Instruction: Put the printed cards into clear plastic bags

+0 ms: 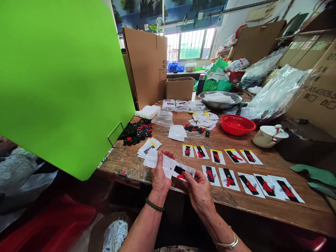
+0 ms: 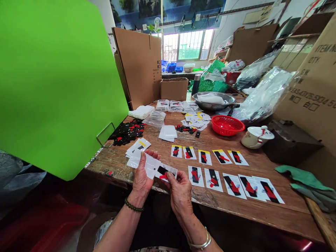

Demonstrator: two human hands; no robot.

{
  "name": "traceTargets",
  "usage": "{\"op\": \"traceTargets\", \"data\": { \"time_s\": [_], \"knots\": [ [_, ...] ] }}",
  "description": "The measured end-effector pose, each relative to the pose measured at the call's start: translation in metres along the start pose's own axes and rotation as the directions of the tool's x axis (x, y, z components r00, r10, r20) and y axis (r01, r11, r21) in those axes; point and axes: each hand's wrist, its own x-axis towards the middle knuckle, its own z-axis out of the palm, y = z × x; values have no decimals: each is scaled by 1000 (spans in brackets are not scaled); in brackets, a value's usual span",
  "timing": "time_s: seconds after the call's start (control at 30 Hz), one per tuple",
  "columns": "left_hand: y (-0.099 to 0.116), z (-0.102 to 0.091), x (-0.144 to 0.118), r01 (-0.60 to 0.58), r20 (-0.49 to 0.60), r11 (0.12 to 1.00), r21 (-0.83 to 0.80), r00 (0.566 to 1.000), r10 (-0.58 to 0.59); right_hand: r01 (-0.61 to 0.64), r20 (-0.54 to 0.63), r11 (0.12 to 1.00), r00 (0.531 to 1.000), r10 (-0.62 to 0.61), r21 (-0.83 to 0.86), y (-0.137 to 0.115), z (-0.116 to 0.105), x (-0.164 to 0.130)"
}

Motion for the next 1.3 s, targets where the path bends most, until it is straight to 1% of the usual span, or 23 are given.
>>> {"op": "traceTargets", "data": {
  "time_s": [0.17,0.4,0.57,0.87,0.97,1.07,1.3],
  "knots": [
    [-2,0,0,-18,-8,1000,5,1000,18,-14,8,999,1000,13,35,-2,4,-2],
    [-4,-1,2,-59,23,998,28,998,59,-18,38,997,999,15,80,-2,7,-6],
    [-4,-1,3,-104,27,994,31,994,103,5,-1,997,1000,-5,81,-3,10,-7],
    [-5,-3,6,-107,28,994,27,994,106,-8,63,994,998,1,108,-5,8,-11],
    [-4,-3,6,-100,23,995,18,995,99,-41,84,992,996,32,117,-3,7,-11],
    [-4,-3,5,-80,21,997,17,997,80,-102,124,987,989,86,127,-1,6,-10],
    [-4,-3,2,-83,40,997,9,996,83,-269,175,955,954,245,125,2,2,-5]
  ]
}}
